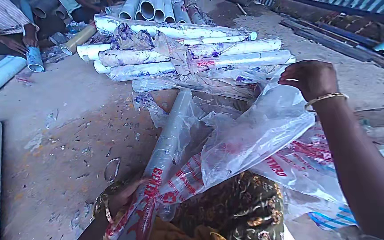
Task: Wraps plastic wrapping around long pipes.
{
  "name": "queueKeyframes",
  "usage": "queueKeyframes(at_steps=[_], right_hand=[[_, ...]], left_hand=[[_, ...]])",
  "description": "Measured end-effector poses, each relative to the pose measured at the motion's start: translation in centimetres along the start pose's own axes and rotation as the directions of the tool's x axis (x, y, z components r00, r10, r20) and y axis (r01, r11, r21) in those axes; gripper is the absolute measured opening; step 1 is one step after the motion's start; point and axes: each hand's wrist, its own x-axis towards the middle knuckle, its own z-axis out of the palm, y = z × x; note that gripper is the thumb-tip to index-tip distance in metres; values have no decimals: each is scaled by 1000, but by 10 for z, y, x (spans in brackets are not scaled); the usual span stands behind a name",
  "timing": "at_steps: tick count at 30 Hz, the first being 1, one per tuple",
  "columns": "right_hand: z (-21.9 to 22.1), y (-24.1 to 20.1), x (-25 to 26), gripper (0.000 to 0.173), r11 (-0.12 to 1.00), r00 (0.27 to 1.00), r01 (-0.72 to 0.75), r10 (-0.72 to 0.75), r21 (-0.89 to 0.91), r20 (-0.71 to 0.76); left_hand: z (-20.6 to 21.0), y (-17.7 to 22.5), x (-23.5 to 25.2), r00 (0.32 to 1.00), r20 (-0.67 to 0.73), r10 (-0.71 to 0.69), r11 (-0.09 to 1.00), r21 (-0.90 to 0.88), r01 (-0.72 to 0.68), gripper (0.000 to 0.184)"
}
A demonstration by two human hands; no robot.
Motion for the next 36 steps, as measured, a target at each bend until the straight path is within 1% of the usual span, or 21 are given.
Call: queueKeyframes(at_steps=[1, 2, 4, 5, 6, 8, 9, 10, 11, 12, 15, 16, 17, 18, 19, 21, 22, 24, 28, 32, 36], right_hand=[[40, 3, 7, 27, 997, 992, -43, 50, -62, 115], [79, 9, 14, 24, 985, 970, -87, 118, -147, 214], [150, 41, 34, 31, 933, 904, -128, 249, -335, 348], [180, 66, 48, 34, 903, 883, -117, 285, -414, 372], [207, 95, 60, 35, 871, 875, -108, 313, -480, 370], [248, 141, 77, 35, 830, 878, -134, 353, -542, 323], [264, 160, 81, 34, 831, 887, -161, 358, -532, 291], [278, 177, 83, 34, 837, 894, -199, 368, -509, 254], [289, 189, 82, 33, 852, 901, -244, 376, -463, 217], [297, 197, 79, 33, 861, 892, -305, 408, -406, 195], [312, 225, 79, 37, 838, 815, -508, 543, -200, 203], [315, 231, 78, 39, 822, 790, -541, 570, -180, 226], [319, 237, 80, 41, 807, 772, -553, 590, -208, 236], [323, 243, 83, 41, 799, 768, -537, 596, -271, 235], [326, 248, 85, 41, 793, 779, -489, 585, -363, 227], [327, 240, 88, 43, 773, 811, -370, 539, -516, 227], [328, 234, 91, 47, 755, 817, -325, 527, -569, 233], [330, 233, 93, 52, 745, 835, -273, 498, -609, 234], [336, 230, 80, 52, 652, 848, -274, 511, -707, 142], [337, 218, 57, 48, 616, 845, -299, 526, -729, 98], [329, 199, 33, 46, 597, 854, -301, 516, -744, 68]], left_hand=[[-1, 11, 9, 999, -25, 27, 996, 86, -24, 24], [2, 30, 16, 997, -40, 70, 986, 152, -63, 33], [19, 72, 45, 981, -70, 184, 954, 254, -160, 61], [29, 93, 69, 970, -75, 233, 925, 325, -197, 74], [41, 110, 94, 961, -73, 266, 869, 450, -206, 86], [73, 144, 131, 963, -73, 258, 692, 710, -132, 106], [90, 158, 140, 969, -79, 234, 613, 786, -84, 112], [105, 164, 148, 967, -97, 237, 572, 818, -58, 114], [116, 165, 156, 961, -128, 244, 547, 836, -27, 112], [122, 163, 165, 952, -160, 261, 547, 837, -9, 107], [116, 165, 177, 949, -210, 235, 556, 830, 46, 81], [108, 165, 179, 952, -211, 220, 564, 824, 52, 75], [101, 165, 183, 958, -203, 201, 589, 807, 48, 72], [93, 165, 186, 963, -190, 189, 606, 795, 38, 72], [87, 164, 189, 967, -180, 180, 629, 777, 28, 73], [79, 163, 191, 970, -172, 173, 639, 768, 22, 76], [79, 164, 192, 970, -172, 170, 634, 773, 26, 76], [83, 166, 190, 969, -179, 169, 596, 802, 44, 75], [98, 174, 183, 966, -195, 170, 514, 854, 82, 67], [104, 174, 180, 964, -208, 167, 496, 863, 100, 64], [104, 175, 173, 970, -177, 168, 464, 882, 81, 60]])
